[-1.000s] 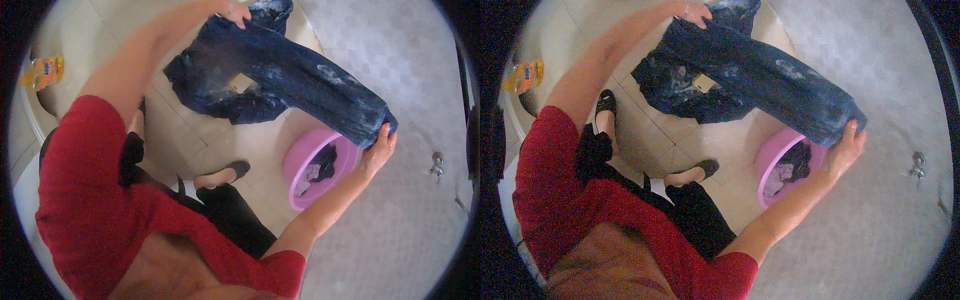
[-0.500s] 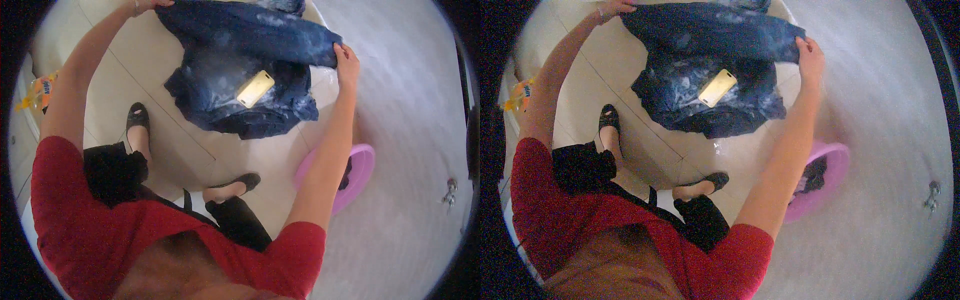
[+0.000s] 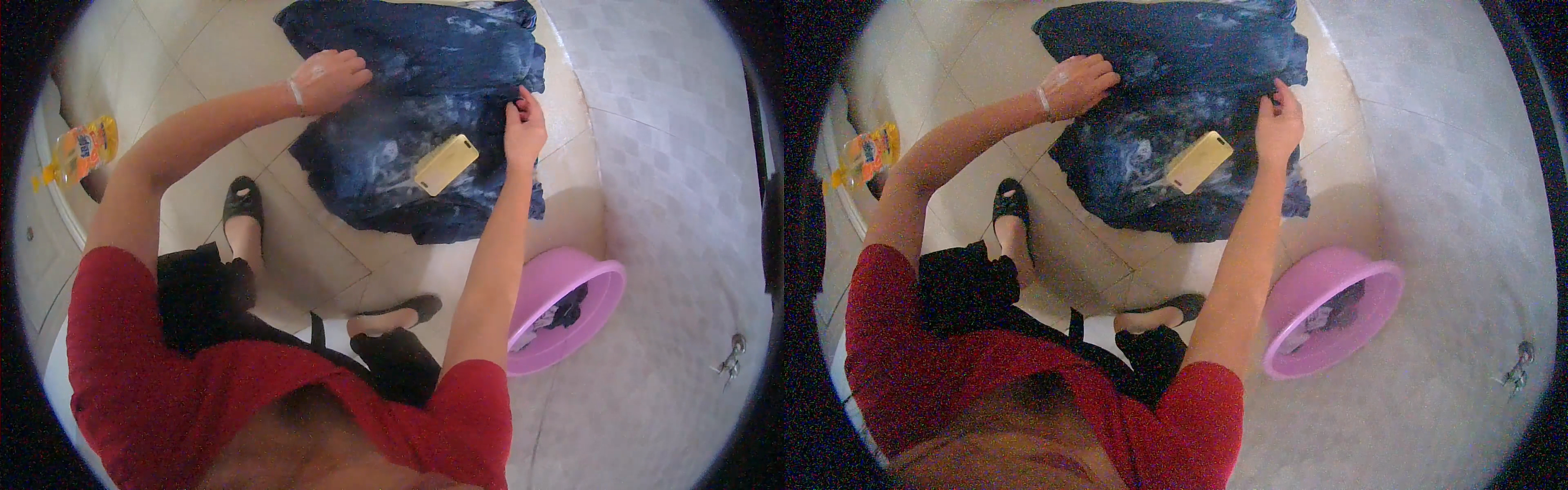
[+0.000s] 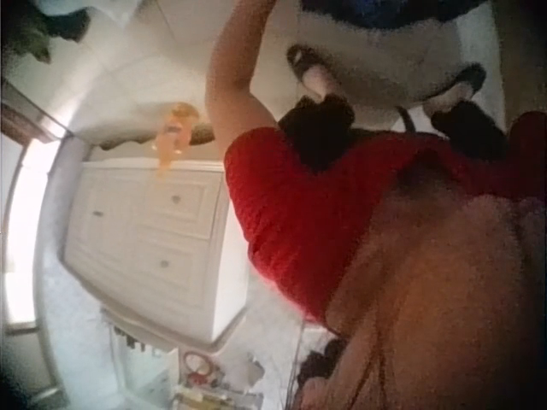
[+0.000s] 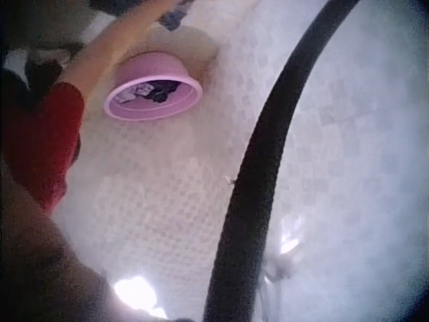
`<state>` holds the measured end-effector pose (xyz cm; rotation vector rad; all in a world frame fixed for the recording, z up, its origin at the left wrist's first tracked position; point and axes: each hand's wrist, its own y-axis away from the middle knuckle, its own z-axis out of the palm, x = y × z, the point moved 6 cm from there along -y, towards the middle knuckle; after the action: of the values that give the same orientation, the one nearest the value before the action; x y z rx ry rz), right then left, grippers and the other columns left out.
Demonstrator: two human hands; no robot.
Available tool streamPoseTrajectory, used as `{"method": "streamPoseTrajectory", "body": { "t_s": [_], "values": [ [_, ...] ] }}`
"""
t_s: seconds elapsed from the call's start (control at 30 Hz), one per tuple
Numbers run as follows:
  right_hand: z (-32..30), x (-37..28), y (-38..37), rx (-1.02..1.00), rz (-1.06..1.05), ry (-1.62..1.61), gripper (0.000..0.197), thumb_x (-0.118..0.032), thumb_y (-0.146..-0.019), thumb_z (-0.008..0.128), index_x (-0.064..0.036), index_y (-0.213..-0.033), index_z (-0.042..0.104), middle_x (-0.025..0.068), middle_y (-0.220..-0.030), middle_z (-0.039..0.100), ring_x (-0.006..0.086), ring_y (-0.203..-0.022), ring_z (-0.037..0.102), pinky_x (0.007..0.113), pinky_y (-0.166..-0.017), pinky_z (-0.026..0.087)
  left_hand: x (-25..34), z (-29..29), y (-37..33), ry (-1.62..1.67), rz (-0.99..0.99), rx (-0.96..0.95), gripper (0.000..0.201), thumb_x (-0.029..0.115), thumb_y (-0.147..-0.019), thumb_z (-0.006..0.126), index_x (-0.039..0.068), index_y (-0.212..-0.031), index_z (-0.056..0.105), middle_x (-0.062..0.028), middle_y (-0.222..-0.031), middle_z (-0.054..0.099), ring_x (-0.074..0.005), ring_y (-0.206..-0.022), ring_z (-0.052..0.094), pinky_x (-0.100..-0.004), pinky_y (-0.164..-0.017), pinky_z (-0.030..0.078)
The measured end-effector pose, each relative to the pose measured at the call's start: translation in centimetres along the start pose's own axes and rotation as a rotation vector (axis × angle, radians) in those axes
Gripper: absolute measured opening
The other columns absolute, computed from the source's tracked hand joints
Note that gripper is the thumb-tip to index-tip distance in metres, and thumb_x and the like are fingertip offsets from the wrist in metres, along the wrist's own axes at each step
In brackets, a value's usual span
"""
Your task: The person scrubs a pair of denim jeans and a dark shirt on the floor using a bar of soap and a brush, and places items into a pink basin.
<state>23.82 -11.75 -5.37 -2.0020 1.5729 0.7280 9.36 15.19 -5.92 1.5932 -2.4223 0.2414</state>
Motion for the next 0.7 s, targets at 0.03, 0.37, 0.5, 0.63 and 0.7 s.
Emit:
{"method": "streamPoseTrajectory", "body": {
  "t_s": [0.03, 0.37, 0.5, 0.63, 0.7],
  "values": [
    [0.1, -0.7, 0.6, -0.043, -0.176, 0.139, 0.040, -0.008, -0.074, 0.060, -0.0176, -0.112, 0.057, 0.0116, -0.098, 0.056, 0.0253, -0.084, 0.056, 0.034, -0.073, 0.046, -0.3, 0.1, -0.2, 0.001, 0.003, 0.000, 0.029, 0.012, -0.067, 0.065, 0.007, -0.094, 0.053, -0.0082, -0.088, 0.052, -0.0259, -0.086, 0.051, -0.0360, -0.071, 0.045],
    [0.8, -1.3, 1.1, -0.095, -0.326, 0.607, 0.041, -0.009, -0.076, 0.055, -0.0235, -0.115, 0.057, 0.0127, -0.104, 0.051, 0.0271, -0.097, 0.050, 0.036, -0.080, 0.043, -2.6, 1.7, 4.0, -0.083, 0.053, -0.411, 0.022, 0.008, -0.065, 0.057, 0.004, -0.087, 0.057, -0.0112, -0.084, 0.052, -0.0278, -0.088, 0.050, -0.0373, -0.074, 0.045],
    [0.9, -5.4, 1.5, 0.047, -0.431, 0.625, 0.041, -0.011, -0.076, 0.055, -0.0233, -0.115, 0.057, 0.0120, -0.113, 0.050, 0.0255, -0.103, 0.049, 0.042, -0.083, 0.041, 0.6, -3.2, 1.3, -0.039, 0.169, -0.189, 0.023, 0.008, -0.066, 0.057, 0.004, -0.089, 0.059, -0.0123, -0.086, 0.052, -0.0265, -0.092, 0.049, -0.0357, -0.075, 0.043],
    [4.2, -4.6, 1.7, -0.259, -0.473, 0.831, 0.044, -0.016, -0.083, 0.050, -0.0320, -0.123, 0.046, 0.0023, -0.133, 0.039, 0.0203, -0.124, 0.034, 0.051, -0.100, 0.025, 0.9, 0.2, 1.0, -0.116, 0.164, -0.260, 0.030, 0.010, -0.065, 0.058, 0.006, -0.095, 0.054, -0.0089, -0.085, 0.054, -0.0248, -0.088, 0.052, -0.0346, -0.071, 0.044],
    [4.1, -3.7, 1.2, -0.332, -0.413, 0.837, 0.046, -0.017, -0.084, 0.049, -0.0349, -0.126, 0.041, 0.0010, -0.137, 0.033, 0.0194, -0.128, 0.028, 0.053, -0.102, 0.021, 0.7, 0.8, 0.9, -0.155, 0.196, -0.222, 0.036, 0.010, -0.066, 0.059, 0.006, -0.101, 0.052, -0.0082, -0.080, 0.054, -0.0250, -0.083, 0.053, -0.0347, -0.070, 0.045]
  ]
}}
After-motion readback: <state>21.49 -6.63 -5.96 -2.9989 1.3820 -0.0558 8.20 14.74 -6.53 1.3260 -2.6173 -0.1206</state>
